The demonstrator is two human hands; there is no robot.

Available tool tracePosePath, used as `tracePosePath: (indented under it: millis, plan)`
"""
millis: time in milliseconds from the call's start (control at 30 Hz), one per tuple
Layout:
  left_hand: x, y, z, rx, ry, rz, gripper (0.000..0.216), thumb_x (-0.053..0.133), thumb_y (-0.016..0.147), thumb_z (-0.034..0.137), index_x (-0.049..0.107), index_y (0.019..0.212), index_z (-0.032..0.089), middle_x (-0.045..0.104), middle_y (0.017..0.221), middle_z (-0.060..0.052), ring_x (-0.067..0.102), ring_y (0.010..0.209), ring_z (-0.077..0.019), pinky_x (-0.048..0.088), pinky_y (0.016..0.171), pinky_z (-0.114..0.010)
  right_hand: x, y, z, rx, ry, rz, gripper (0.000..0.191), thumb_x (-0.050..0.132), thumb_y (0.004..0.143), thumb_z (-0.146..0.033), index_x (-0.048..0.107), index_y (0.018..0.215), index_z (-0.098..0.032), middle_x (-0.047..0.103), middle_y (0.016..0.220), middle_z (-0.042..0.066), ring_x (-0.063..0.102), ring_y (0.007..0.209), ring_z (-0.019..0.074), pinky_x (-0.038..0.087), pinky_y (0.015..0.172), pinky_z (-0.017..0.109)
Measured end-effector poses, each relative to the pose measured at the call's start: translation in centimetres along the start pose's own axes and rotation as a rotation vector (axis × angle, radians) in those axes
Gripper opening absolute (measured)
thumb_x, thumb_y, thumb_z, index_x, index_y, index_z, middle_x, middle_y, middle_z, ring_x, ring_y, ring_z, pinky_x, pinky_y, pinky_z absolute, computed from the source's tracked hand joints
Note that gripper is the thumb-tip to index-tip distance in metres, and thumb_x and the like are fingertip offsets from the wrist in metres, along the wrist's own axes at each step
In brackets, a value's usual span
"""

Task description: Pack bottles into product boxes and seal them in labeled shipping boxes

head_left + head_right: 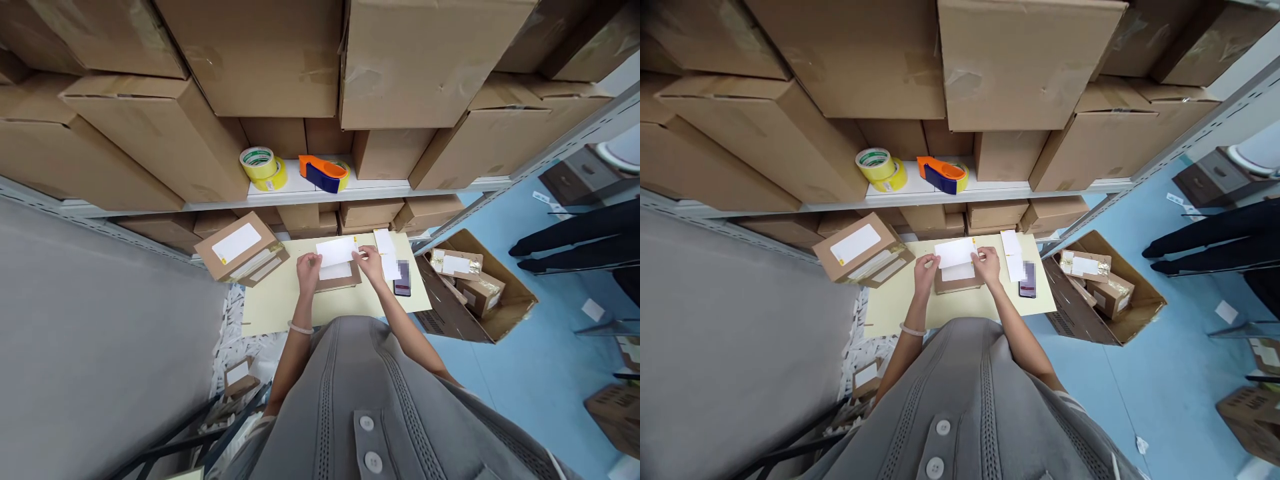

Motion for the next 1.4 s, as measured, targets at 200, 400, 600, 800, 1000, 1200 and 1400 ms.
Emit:
tracePosePath:
  millis: [200, 400, 600, 800, 1000, 1200, 1400]
  plan:
    - [2.3, 0.3, -2.7, -0.065, 0.535, -0.010, 0.013, 0.057, 0.087, 0.034, 0.065, 0.084, 0.023, 0.060, 0.121, -0.006, 0.050, 0.120, -0.0251, 0.038, 0.100, -0.041, 2.4, 0.2, 3.8, 0.045, -0.379, -0.057, 0.019, 0.058, 0.083, -0.038, 0.064, 0.077, -0.020, 0.057, 0.110, 0.005, 0.062, 0.077, 0.0148, 0.045, 0.068, 0.027]
    - [3.6, 0.5, -5.5, -0.090, 0.685, -0.055, 0.015, 0.056, 0.087, 0.034, 0.067, 0.087, 0.023, 0.058, 0.120, -0.007, 0.051, 0.117, -0.0251, 0.036, 0.100, -0.040, 4.5, 0.3, 7.0, 0.031, -0.608, -0.212, 0.017, 0.055, 0.088, -0.032, 0.064, 0.081, -0.020, 0.053, 0.111, 0.005, 0.060, 0.076, 0.0136, 0.043, 0.070, 0.027]
    - [3.6, 1.1, -7.3, -0.131, 0.704, -0.038, 0.015, 0.054, 0.087, 0.030, 0.067, 0.087, 0.022, 0.058, 0.118, -0.008, 0.052, 0.116, -0.0252, 0.036, 0.098, -0.041, 5.9, 0.7, 7.4, 0.000, -0.643, -0.276, 0.016, 0.054, 0.091, -0.031, 0.064, 0.084, -0.020, 0.052, 0.110, 0.005, 0.060, 0.084, 0.0151, 0.043, 0.076, 0.027]
    - [3.7, 1.5, -7.6, -0.156, 0.726, -0.057, 0.014, 0.054, 0.085, 0.028, 0.067, 0.084, 0.022, 0.057, 0.119, -0.008, 0.053, 0.115, -0.0245, 0.035, 0.099, -0.040, 6.3, 1.2, 7.5, -0.007, -0.663, -0.310, 0.015, 0.055, 0.090, -0.029, 0.063, 0.082, -0.020, 0.052, 0.109, 0.005, 0.059, 0.089, 0.0159, 0.043, 0.082, 0.028]
    - [3.9, 1.6, -7.7, -0.170, 0.759, -0.078, 0.015, 0.053, 0.085, 0.027, 0.066, 0.085, 0.021, 0.055, 0.122, -0.009, 0.052, 0.116, -0.0248, 0.035, 0.099, -0.041, 6.7, 1.4, 7.4, 0.006, -0.690, -0.332, 0.014, 0.056, 0.089, -0.028, 0.063, 0.080, -0.020, 0.051, 0.110, 0.006, 0.058, 0.094, 0.0168, 0.042, 0.084, 0.029]
    - [4.1, 1.5, -7.5, -0.174, 0.797, -0.094, 0.014, 0.051, 0.085, 0.025, 0.065, 0.086, 0.021, 0.054, 0.121, -0.010, 0.051, 0.115, -0.0254, 0.035, 0.098, -0.040, 6.9, 1.5, 7.3, 0.018, -0.712, -0.341, 0.013, 0.055, 0.087, -0.027, 0.065, 0.085, -0.019, 0.051, 0.110, 0.007, 0.057, 0.098, 0.0188, 0.042, 0.086, 0.030]
    - [4.3, 1.4, -7.5, -0.163, 0.814, -0.089, 0.015, 0.051, 0.085, 0.023, 0.065, 0.090, 0.021, 0.054, 0.118, -0.012, 0.052, 0.115, -0.0270, 0.035, 0.097, -0.042, 7.0, 1.5, 7.1, 0.073, -0.719, -0.354, 0.017, 0.054, 0.087, -0.029, 0.067, 0.089, -0.018, 0.052, 0.114, 0.010, 0.057, 0.105, 0.0219, 0.040, 0.092, 0.034]
Point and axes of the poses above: each hand's wrist, its own y-axis towards the middle knuckle, its own x-axis out of the palm, z = x × y, the point moved 3 cm from there along y, towards the middle knuckle
